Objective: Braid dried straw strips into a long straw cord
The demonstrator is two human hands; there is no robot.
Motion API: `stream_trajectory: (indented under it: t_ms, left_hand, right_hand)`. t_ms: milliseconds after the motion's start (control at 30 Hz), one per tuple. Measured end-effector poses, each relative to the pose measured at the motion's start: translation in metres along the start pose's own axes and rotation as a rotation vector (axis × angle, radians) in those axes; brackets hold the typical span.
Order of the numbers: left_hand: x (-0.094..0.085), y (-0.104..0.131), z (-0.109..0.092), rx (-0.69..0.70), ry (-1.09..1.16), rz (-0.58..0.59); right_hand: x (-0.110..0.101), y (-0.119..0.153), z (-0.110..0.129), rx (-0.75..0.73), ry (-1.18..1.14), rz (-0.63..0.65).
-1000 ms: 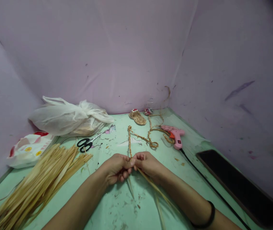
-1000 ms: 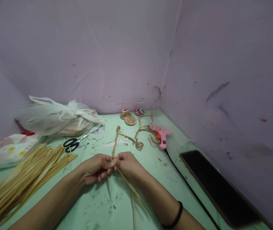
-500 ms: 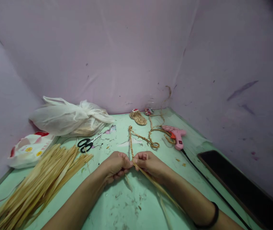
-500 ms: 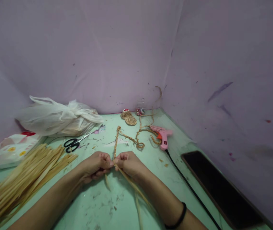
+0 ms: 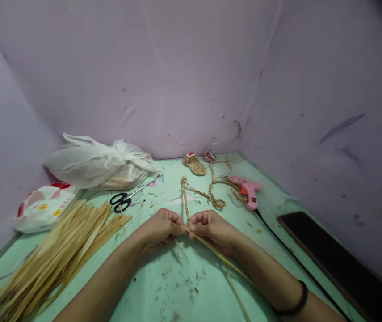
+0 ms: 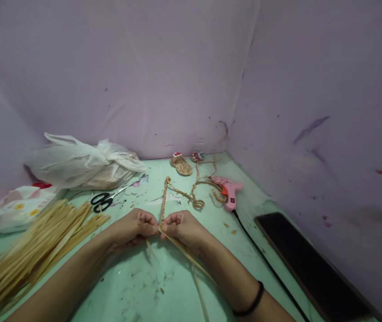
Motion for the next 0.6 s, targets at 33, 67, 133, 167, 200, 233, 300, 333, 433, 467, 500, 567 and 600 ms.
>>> stream_trajectory:
  t_ms: [33, 67, 133, 167, 200, 233, 300, 333, 433, 467, 500, 567, 600]
  left_hand:
    - [0.0, 0.0, 0.001, -0.009, 0.018, 0.016]
    - [-0.001, 0.0, 0.001, -0.019, 0.033, 0.011]
    - [-0.003, -0.002, 0.002, -0.025, 0.043, -0.029]
    - [-0.003, -0.002, 0.002, -0.024, 0.041, -0.05]
    - [-0.003, -0.003, 0.002, -0.02, 0.038, -0.07]
    - [-0.003, -0.004, 0.002, -0.017, 0.035, -0.089]
    - [-0.002, -0.004, 0.003, -0.019, 0.029, -0.129]
    - [-0.001, -0.004, 0.003, -0.019, 0.023, -0.147]
    - [0.0, -0.003, 0.003, -0.014, -0.013, -0.186]
    - [0.001, -0.003, 0.003, -0.012, -0.021, -0.193]
    - [0.003, -0.002, 0.002, -0.004, -0.023, -0.196]
    - [0.005, -0.001, 0.001, 0.009, -0.009, -0.203]
    - [0.006, -0.001, 0.0, 0.014, 0.001, -0.21]
  right_hand:
    - [0.0, 0.0, 0.0, 0.006, -0.004, -0.004]
    - [-0.001, 0.0, 0.0, 0.015, -0.003, -0.005]
    - [-0.001, 0.001, -0.001, 0.025, 0.008, -0.004]
    - [-0.001, 0.001, -0.001, 0.024, 0.016, -0.003]
    - [-0.001, 0.001, -0.001, 0.018, 0.025, -0.003]
    - [0.0, 0.0, 0.0, 0.002, 0.038, -0.004]
    - [-0.002, -0.002, 0.001, -0.047, 0.097, -0.027]
    - [-0.004, -0.003, 0.001, -0.077, 0.155, -0.052]
    - [-0.013, -0.004, 0.007, -0.17, 0.45, -0.19]
    - [-0.017, -0.003, 0.01, -0.19, 0.566, -0.241]
    - [-0.019, -0.001, 0.013, -0.205, 0.673, -0.283]
    - [-0.02, 0.005, 0.02, -0.214, 0.83, -0.34]
    - [-0.019, 0.009, 0.023, -0.212, 0.88, -0.357]
Point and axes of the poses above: each hand's wrist, its own y-axis away from the middle knuckle, its own x-axis out of the palm, z = x × y, the point moved 8 cm from there along -y, towards the middle knuckle, and after that the axes turned 8 degrees about -z, right-handed, at the moved point
